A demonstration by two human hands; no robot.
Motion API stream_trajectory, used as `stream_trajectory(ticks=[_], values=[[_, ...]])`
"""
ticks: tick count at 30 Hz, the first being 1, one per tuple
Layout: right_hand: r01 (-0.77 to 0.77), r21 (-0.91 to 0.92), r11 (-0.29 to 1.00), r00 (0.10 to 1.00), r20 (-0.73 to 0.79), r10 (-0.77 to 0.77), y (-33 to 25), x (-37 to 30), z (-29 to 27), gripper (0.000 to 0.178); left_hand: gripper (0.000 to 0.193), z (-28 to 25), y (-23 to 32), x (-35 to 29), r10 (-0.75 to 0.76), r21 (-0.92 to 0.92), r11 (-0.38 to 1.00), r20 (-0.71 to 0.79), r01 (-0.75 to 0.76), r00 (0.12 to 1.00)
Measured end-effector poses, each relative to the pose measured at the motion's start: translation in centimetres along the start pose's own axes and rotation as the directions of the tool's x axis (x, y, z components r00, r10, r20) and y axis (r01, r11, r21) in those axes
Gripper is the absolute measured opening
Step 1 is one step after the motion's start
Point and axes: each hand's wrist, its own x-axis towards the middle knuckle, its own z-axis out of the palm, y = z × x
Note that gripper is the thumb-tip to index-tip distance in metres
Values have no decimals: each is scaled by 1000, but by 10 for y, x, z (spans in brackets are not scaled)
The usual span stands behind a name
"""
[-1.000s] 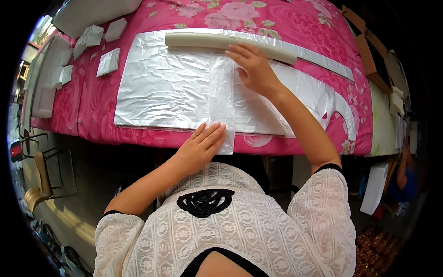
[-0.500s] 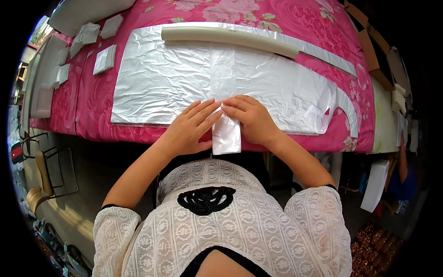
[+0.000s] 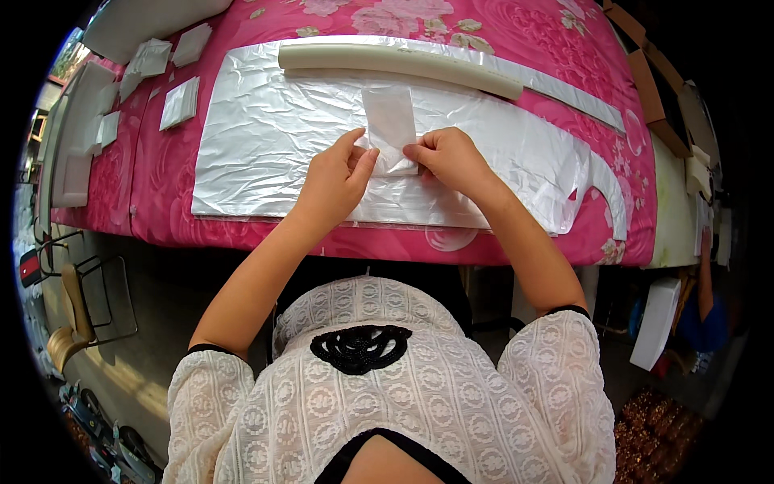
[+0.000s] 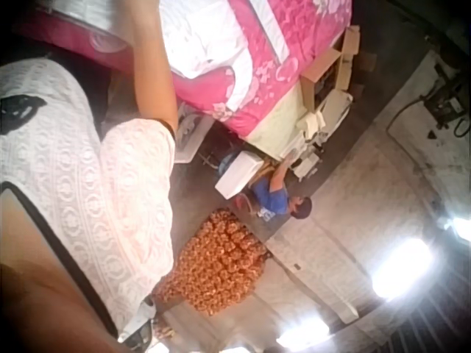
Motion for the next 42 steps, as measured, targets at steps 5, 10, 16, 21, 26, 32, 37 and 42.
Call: stream_trajectory(ticks=[5,10,16,21,26,32,37,42], values=[[-172,-11,985,973,154,172,-7,18,-11,30,58,11,-4,-7,500,550,680,134,-484,855],[-168,66,984,980,117,159,-1,17,-7,27,73,35,-14,-12,328,641,660,225,-393,918],[304,-379,874,868,-269,-418,12,-13,14,34,67,35,-14,-9,326,628,683,195,-373,925],[603,-658,451,564,-49,-825,27,-3,3,43,57,32,-13,1,428,596,698,96,-396,899],[721,-512,466,572,61,-818,28,12,-1,40,46,24,-17,17,463,614,653,141,-444,875],[748,-495,442,564,125,-816,28,-12,2,29,44,4,-8,-14,557,409,701,199,-585,806],[768,-536,351,463,85,-882,41,-35,23,28,41,-5,-20,-39,591,360,673,264,-646,762],[754,-537,378,482,61,-874,40,-37,24,26,36,-2,-28,-37,651,415,608,226,-677,724]])
